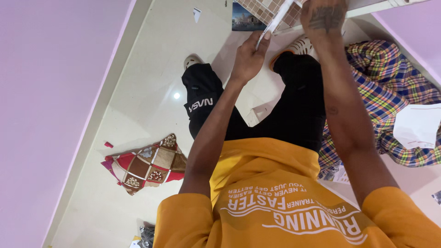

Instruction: The person picks up several pens from the floor, gathers them in their hands, and places them onto a shelf one by one.

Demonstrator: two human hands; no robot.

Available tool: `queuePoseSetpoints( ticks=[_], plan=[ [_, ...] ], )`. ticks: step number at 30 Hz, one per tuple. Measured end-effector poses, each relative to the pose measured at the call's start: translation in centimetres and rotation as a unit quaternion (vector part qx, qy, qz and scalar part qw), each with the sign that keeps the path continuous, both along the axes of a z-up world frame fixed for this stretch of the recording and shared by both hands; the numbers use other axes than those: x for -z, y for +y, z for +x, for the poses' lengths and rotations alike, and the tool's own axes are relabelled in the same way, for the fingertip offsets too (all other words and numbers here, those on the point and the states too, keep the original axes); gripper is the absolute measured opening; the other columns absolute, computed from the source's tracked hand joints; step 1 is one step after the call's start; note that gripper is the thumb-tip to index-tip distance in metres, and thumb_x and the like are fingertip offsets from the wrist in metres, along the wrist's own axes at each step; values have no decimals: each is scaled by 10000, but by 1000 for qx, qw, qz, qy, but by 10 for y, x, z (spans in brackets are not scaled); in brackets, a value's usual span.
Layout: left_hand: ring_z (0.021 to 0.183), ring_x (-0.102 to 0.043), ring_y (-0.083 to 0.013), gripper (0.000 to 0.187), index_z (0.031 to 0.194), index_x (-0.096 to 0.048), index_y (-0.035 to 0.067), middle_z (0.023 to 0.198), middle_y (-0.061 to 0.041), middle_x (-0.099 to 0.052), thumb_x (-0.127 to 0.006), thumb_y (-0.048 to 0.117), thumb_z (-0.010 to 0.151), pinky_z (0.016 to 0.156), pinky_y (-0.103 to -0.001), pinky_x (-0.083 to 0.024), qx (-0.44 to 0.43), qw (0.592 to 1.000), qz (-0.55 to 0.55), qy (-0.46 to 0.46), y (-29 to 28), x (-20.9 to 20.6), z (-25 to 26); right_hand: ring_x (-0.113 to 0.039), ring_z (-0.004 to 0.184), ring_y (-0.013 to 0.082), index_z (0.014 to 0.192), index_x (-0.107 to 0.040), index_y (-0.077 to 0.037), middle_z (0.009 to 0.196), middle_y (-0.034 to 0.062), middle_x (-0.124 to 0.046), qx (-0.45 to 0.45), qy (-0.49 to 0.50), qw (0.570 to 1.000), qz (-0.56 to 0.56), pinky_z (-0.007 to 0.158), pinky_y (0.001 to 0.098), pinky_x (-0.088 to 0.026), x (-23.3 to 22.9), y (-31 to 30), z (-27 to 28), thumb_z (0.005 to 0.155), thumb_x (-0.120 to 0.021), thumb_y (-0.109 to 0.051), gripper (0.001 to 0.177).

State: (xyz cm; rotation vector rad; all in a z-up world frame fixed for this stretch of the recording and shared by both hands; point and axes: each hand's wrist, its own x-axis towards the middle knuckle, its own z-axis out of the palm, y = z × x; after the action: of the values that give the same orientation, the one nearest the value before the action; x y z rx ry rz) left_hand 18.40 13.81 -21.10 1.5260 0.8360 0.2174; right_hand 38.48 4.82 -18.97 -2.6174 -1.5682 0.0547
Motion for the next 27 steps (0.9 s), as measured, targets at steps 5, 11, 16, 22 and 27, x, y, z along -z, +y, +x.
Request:
queuePoseSetpoints(
  ticks=[5,11,16,22,27],
  plan=[
    [794,-574,-123,387,1263,-689,64,846,-51,-643,-496,364,1114,738,-319,-505,57,995,-27,-77,7,15,2,-619,1208,378,1346,-470,103,1309,317,-526,-92,299,893,322,858,390,-626,-23,-18,-44,1031,-577,79,334],
    [1116,-665,-165,371,1468,-564,66,1174,-52,-723,-493,282,1176,998,-380,-538,136,963,-22,-230,0,30,-2,-736,1035,205,1446,-473,-37,1237,148,-685,59,577,712,395,849,340,-677,-8,-31,-48,1210,-624,-21,281],
    [703,-610,-118,409,1481,-540,95,794,-24,-619,-526,235,1097,710,-312,-597,127,972,-131,-151,-6,14,-5,-742,1031,202,1423,-437,-55,1208,145,-697,50,532,716,449,829,355,-711,-18,-25,-48,1198,-632,-72,298],
    [603,-536,-100,365,1412,-607,83,738,-14,-621,-563,212,1073,563,-296,-483,96,993,-51,-51,-30,-21,-17,-698,936,168,1251,-517,-36,1037,107,-675,116,625,604,481,833,327,-632,-21,-29,-57,1182,-556,-184,168],
    [649,-590,-99,281,1339,-609,31,772,-26,-629,-578,174,1100,618,-288,-496,32,992,49,-115,-70,-45,-41,-706,842,158,1300,-605,-67,997,78,-693,102,713,437,539,789,308,-633,-4,-45,-62,1159,-496,-233,244]
  ],
)
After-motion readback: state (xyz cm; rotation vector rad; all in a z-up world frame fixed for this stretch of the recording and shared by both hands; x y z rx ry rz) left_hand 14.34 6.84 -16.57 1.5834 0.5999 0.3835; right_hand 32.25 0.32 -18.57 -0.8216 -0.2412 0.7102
